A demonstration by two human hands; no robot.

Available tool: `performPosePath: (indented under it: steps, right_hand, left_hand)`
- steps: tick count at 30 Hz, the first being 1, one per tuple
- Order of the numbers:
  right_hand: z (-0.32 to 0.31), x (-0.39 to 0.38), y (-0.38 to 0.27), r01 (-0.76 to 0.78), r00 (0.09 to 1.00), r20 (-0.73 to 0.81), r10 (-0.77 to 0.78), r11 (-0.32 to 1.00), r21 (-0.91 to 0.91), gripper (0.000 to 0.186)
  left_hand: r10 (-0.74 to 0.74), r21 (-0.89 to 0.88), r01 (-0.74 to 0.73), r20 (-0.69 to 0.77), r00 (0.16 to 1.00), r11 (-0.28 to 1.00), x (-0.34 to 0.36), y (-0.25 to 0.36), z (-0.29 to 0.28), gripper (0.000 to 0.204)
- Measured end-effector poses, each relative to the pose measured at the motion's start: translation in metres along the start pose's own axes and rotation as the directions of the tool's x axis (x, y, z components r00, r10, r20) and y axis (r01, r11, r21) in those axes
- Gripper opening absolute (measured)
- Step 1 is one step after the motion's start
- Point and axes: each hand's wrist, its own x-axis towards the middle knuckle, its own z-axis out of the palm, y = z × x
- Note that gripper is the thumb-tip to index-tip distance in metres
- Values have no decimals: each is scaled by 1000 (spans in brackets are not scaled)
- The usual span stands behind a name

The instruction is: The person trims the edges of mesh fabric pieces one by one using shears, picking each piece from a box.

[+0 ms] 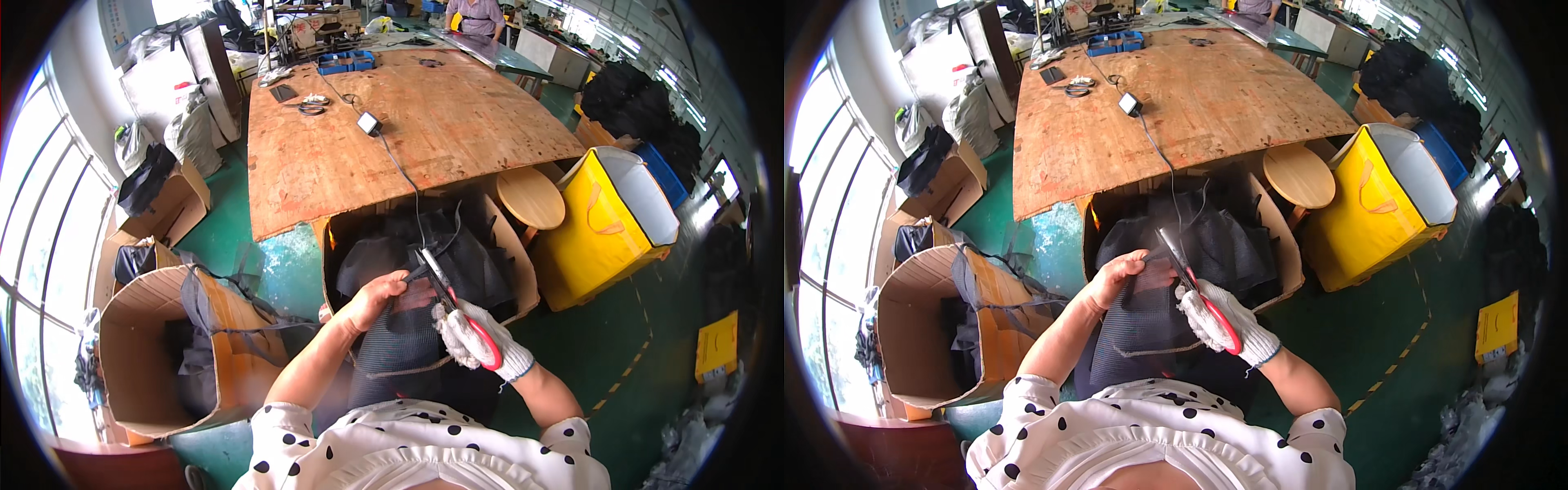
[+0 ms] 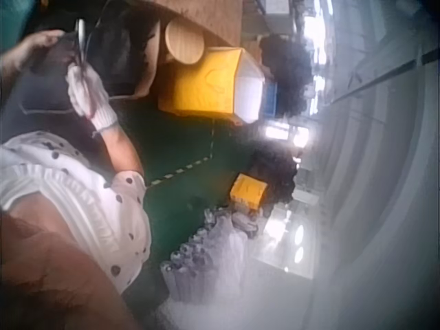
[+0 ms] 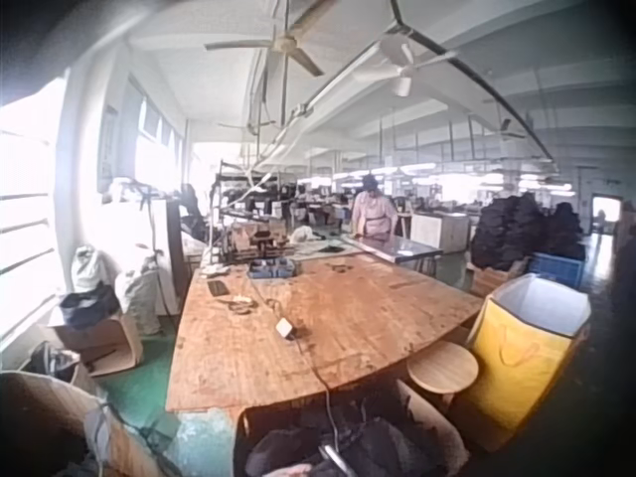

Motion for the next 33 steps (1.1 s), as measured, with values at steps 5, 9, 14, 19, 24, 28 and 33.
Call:
performPosePath:
  steps: [5, 9, 14, 19, 24, 28, 33]
  right_hand:
    - [-13, 3, 5, -5, 999, 50, -8, 968, 251, 27]
    - [-25, 1, 1, 146, 989, -23, -147, 928, 342, 17]
    - [-20, 14, -10, 362, 929, -218, -300, 861, 356, 13]
    - [-53, 17, -22, 449, 875, -269, -403, 468, 761, 18]
    - [-50, -32, -55, 364, 429, -354, -831, 518, -774, 53]
    - [-59, -42, -60, 271, 414, -374, -830, 505, -819, 52]
    - [-68, -48, -59, 298, 441, -390, -808, 542, -786, 54]
  left_hand:
    - [18, 44, -18, -5, 1000, 999, 3, 3, -1, 25]
    - [36, 338, -11, -67, 997, 941, 7, 2, 7, 41]
    - [229, 892, -220, 137, 964, 395, 19, -5, 43, 48]
    - [239, 983, -185, 179, 954, 2, 1, 16, 66, 41]
    - [218, 994, -8, 32, 975, -110, -29, 26, 34, 25]
    - [184, 998, -24, 14, 983, 54, -21, 16, 37, 22]
    - [57, 940, 48, -71, 996, 337, -15, 24, 26, 23]
